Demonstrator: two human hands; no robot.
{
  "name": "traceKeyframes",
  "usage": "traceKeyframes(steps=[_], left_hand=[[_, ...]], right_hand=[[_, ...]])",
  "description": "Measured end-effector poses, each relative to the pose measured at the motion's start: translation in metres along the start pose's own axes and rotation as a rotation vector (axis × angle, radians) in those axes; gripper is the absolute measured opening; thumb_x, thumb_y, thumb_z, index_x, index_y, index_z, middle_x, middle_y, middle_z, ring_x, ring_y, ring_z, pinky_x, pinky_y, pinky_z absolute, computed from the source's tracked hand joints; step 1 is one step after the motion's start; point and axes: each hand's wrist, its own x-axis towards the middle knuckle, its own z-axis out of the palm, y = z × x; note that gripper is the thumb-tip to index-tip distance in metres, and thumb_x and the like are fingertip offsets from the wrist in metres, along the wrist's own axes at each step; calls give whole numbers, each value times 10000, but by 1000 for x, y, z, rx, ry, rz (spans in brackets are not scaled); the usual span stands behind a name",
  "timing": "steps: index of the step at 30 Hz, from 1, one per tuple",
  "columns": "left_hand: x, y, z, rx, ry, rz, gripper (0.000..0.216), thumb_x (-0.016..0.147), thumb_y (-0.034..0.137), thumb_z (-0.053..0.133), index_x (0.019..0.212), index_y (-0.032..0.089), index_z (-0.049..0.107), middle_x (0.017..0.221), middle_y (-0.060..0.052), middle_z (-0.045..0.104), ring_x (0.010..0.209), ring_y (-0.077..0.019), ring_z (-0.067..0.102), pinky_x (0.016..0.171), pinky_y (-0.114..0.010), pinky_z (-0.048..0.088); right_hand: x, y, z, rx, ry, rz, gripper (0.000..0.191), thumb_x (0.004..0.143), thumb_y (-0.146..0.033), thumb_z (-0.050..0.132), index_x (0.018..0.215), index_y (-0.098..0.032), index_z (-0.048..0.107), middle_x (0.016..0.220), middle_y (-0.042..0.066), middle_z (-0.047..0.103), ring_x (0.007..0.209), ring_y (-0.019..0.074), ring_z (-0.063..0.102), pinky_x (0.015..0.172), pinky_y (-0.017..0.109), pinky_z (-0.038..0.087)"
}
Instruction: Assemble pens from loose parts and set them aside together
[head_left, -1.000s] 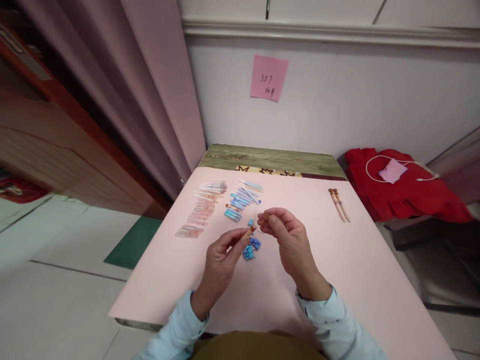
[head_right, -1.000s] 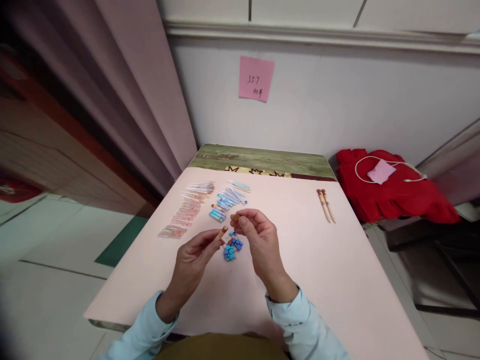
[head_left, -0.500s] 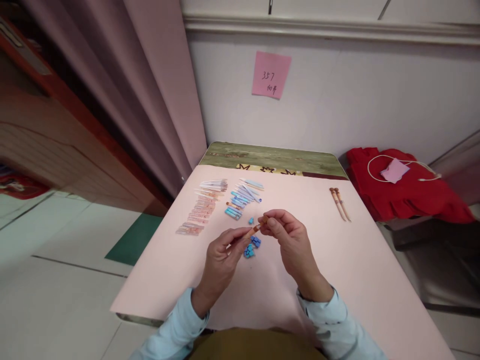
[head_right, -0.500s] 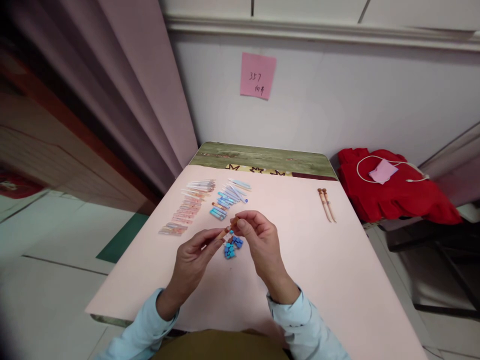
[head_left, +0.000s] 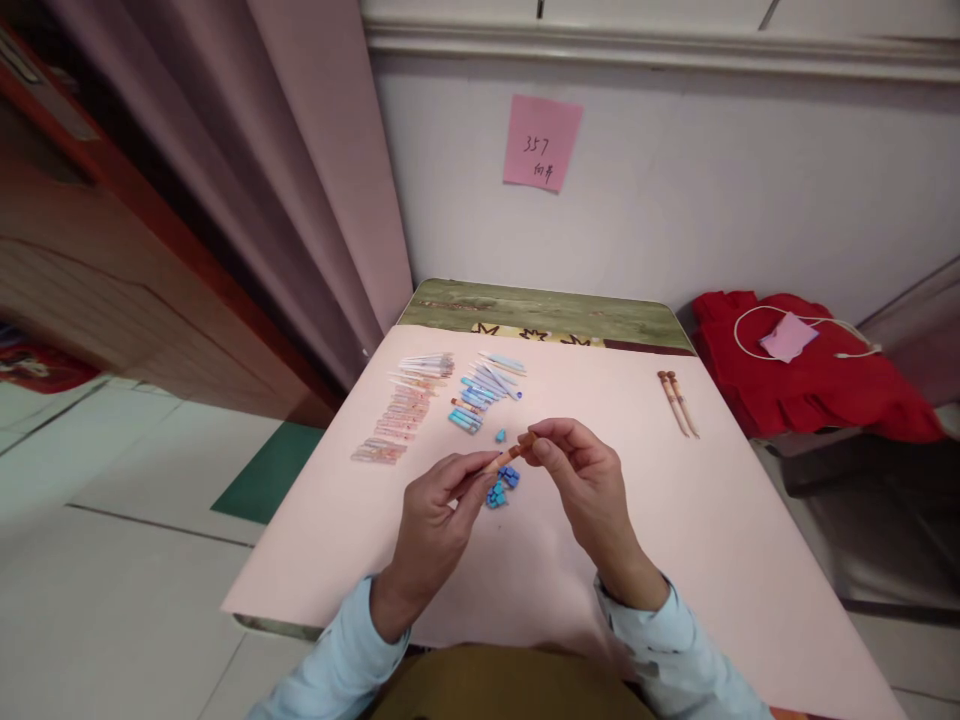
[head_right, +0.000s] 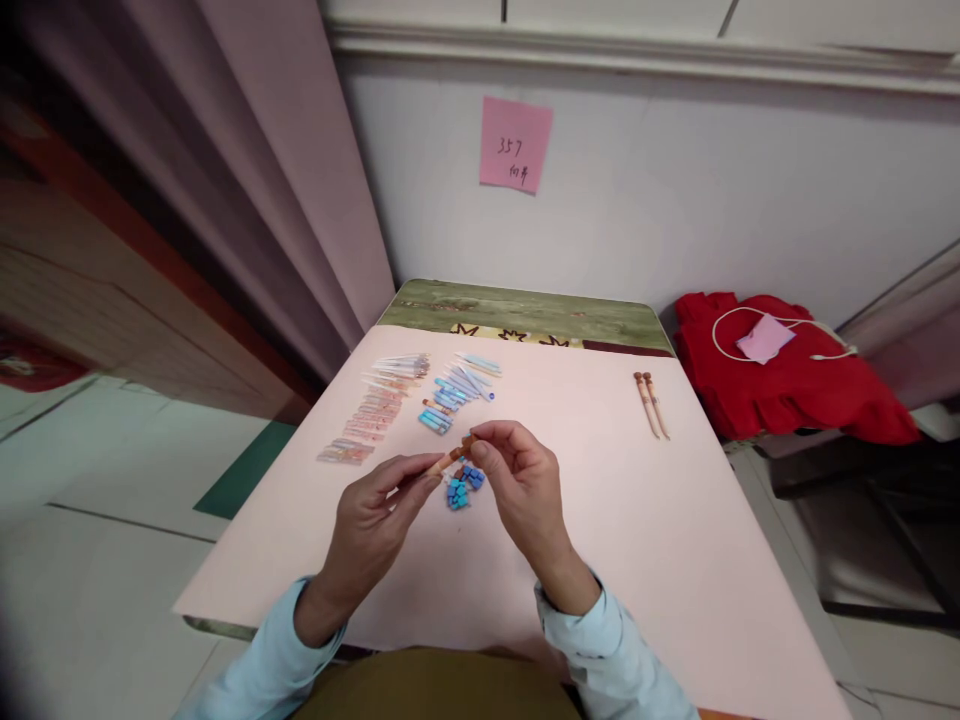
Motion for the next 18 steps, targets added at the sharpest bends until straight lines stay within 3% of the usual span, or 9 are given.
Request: traceKeyframes(steps=[12,18], left_hand=[[-6,6,1,8,54,90,230,880,157,650,1079,243,728,1009,-41,745,903,-177,703,755,-276,587],[-6,10,-3,167,86,244,318,857,114,660,1122,280,722,990,-44,745,890,-191,690,761,-310,578]], right_hand=[[-6,-10,1,-11,-9,-15,119,848,-312,734,911,-219,695,860,23,755,769,159,716,717,295,595],[-14,-17,3,8,-11,-11,139,839,-340,742,889,-221,690,853,34,763,767,188,732,701,336,621]])
